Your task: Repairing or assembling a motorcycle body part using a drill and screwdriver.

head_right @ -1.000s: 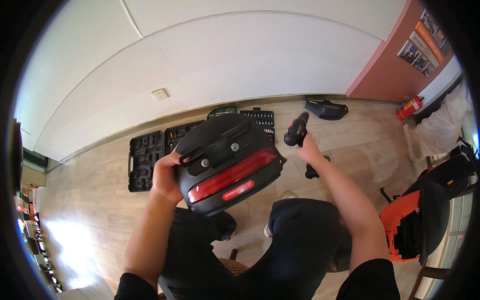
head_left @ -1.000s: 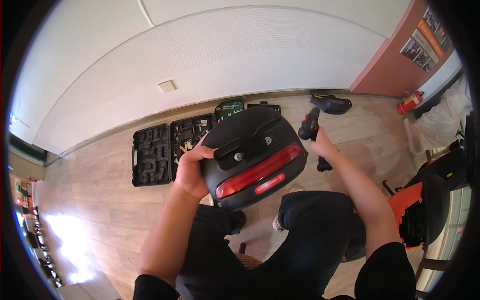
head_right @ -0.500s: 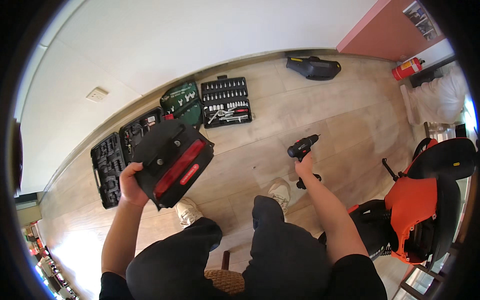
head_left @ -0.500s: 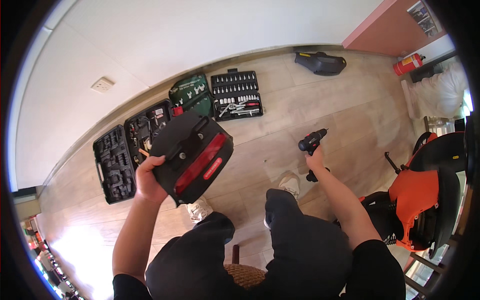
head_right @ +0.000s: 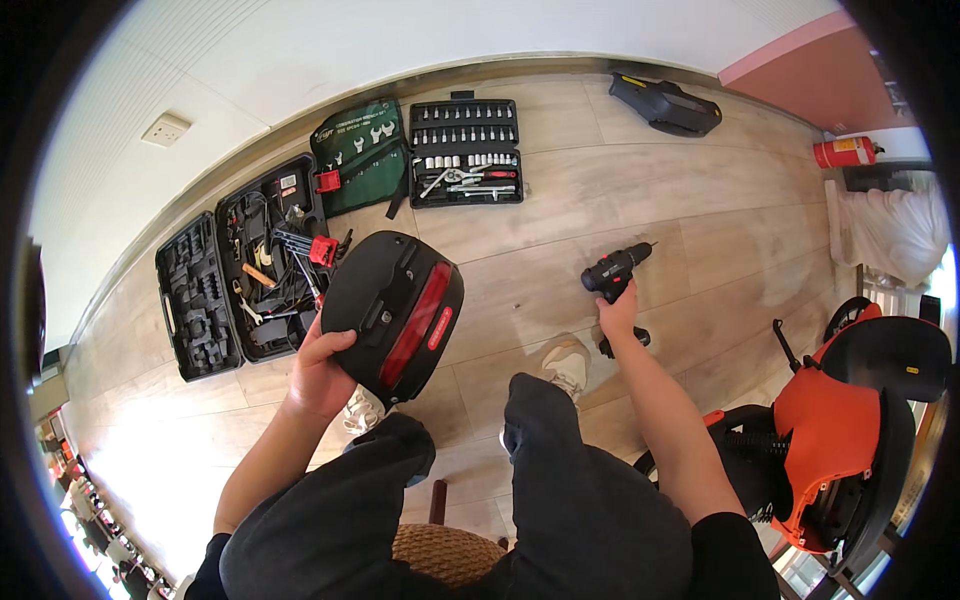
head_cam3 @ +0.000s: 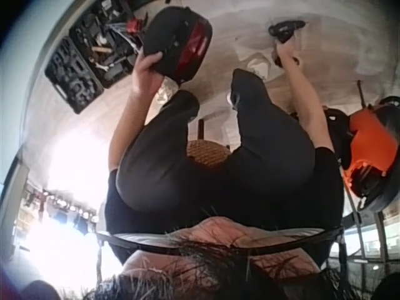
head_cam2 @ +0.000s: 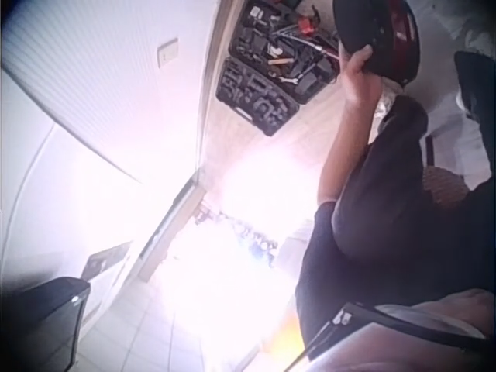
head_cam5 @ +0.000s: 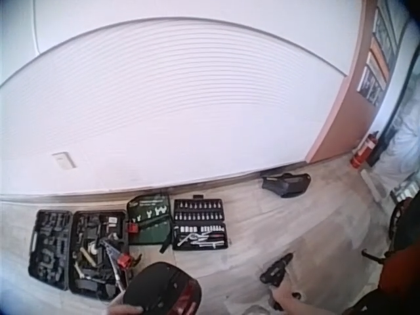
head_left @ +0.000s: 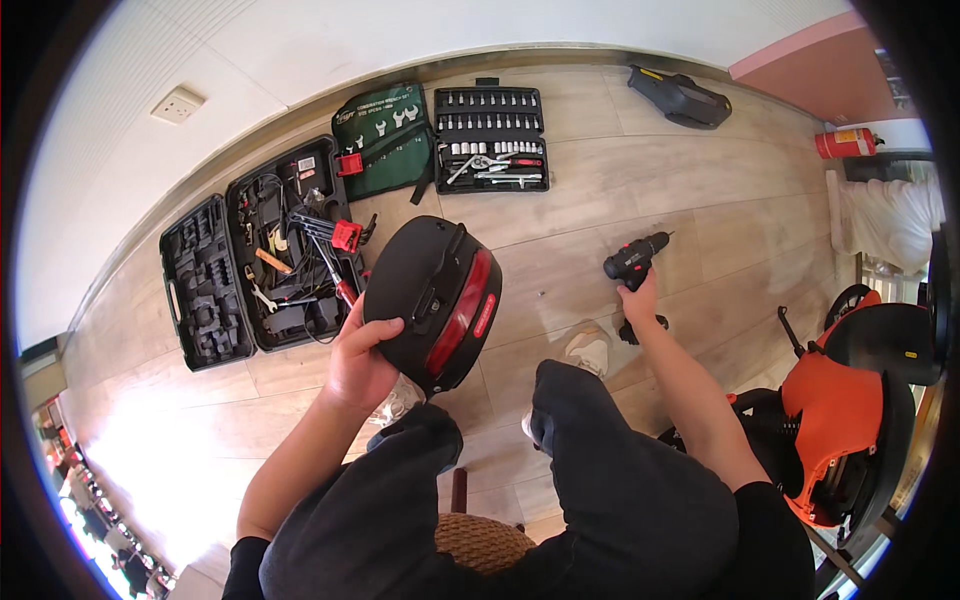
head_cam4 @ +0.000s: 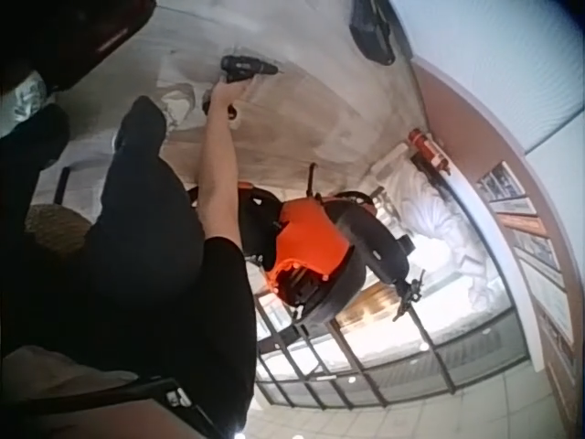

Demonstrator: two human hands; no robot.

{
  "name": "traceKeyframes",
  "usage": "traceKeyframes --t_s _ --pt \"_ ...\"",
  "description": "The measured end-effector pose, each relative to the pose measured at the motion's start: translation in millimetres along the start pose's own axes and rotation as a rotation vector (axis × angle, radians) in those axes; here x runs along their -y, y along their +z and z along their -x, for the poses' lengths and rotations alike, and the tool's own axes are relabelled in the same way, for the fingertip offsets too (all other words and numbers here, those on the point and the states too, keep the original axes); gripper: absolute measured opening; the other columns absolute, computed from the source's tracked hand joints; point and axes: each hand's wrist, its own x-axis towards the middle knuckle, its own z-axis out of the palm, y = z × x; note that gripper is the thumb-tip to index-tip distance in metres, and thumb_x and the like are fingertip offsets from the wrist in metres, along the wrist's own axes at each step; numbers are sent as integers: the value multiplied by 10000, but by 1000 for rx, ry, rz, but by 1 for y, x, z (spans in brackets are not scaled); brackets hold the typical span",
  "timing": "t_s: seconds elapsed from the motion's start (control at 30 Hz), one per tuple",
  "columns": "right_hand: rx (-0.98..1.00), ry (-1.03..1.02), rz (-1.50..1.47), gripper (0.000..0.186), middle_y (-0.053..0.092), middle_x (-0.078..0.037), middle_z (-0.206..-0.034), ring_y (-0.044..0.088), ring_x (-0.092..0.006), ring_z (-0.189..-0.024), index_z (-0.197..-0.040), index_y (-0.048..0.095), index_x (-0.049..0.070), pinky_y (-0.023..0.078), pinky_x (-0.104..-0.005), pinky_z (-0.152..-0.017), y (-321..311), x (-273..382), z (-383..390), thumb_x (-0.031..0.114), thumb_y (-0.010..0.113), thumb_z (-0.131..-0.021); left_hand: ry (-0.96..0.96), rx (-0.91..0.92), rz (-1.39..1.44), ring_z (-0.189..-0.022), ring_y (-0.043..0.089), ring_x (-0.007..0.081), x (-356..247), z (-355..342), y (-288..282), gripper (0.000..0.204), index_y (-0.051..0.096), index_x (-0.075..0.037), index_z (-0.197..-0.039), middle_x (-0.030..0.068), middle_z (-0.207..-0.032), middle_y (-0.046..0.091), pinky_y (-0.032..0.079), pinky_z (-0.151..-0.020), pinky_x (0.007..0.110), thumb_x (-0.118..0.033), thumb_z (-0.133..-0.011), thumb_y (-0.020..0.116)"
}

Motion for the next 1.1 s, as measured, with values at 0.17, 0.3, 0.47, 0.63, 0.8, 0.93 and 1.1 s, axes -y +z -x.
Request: traceKeyframes --t_s 0.17,0.3,0.47,0.63,0.8,0.93,1.1 --pt "175 -8 492 914 554 -242 -1425 557 -415 -1305 -1534 375 25 443 -478 -1102 -31 92 25 241 860 -790 32 -28 -67 -1306 582 282 -7 3 8 587 499 -10 -1443 141 -1386 613 445 -1144 424 107 -870 561" --pt "824 291 -624 816 465 -194 -1549 461 -349 -1433 -1557 402 127 408 -502 -1147 -48 230 92 626 630 -954 12 36 -119 -1287 595 265 -8 8 24 575 502 -9 -1439 140 -1368 623 464 -1116 409 95 -879 583" --pt "1136 652 -1442 876 577 -178 -1442 559 -309 -1346 -1538 431 107 449 -505 -1116 -26 306 125 775 442 -970 10 148 -283 -1235 629 252 1 12 37 527 489 -9 -1453 154 -1364 620 486 -1087 388 -17 -950 647" --pt "1528 496 -2049 765 661 -117 -1233 639 -273 -1180 -1569 343 66 532 -464 -1008 28 270 121 603 491 -1045 238 537 -634 -1223 650 261 11 12 57 412 620 76 -1260 190 -1388 609 543 -1009 407 -249 -1018 691" --pt "1377 482 -1948 571 696 -86 -1004 684 -242 -973 -1518 416 49 589 -392 -890 22 295 138 360 564 -1063 663 507 -1303 -1005 731 319 15 16 75 303 722 3 -1070 163 -1138 716 595 -836 365 162 -813 693" --pt "1621 487 -2105 630 630 -108 -1084 620 -261 -1050 -1586 307 48 568 -374 -888 -5 309 136 282 572 -1064 711 496 -1339 -973 727 291 5 22 80 255 703 7 -1032 160 -1094 718 585 -821 359 145 -818 709" --pt "1506 423 -1891 601 532 -58 -994 548 -185 -902 -1558 348 29 504 -301 -772 -50 329 136 230 588 -1045 683 427 -1297 -877 630 361 -11 40 88 272 661 45 -1017 208 -1043 605 540 -768 395 171 -778 633"
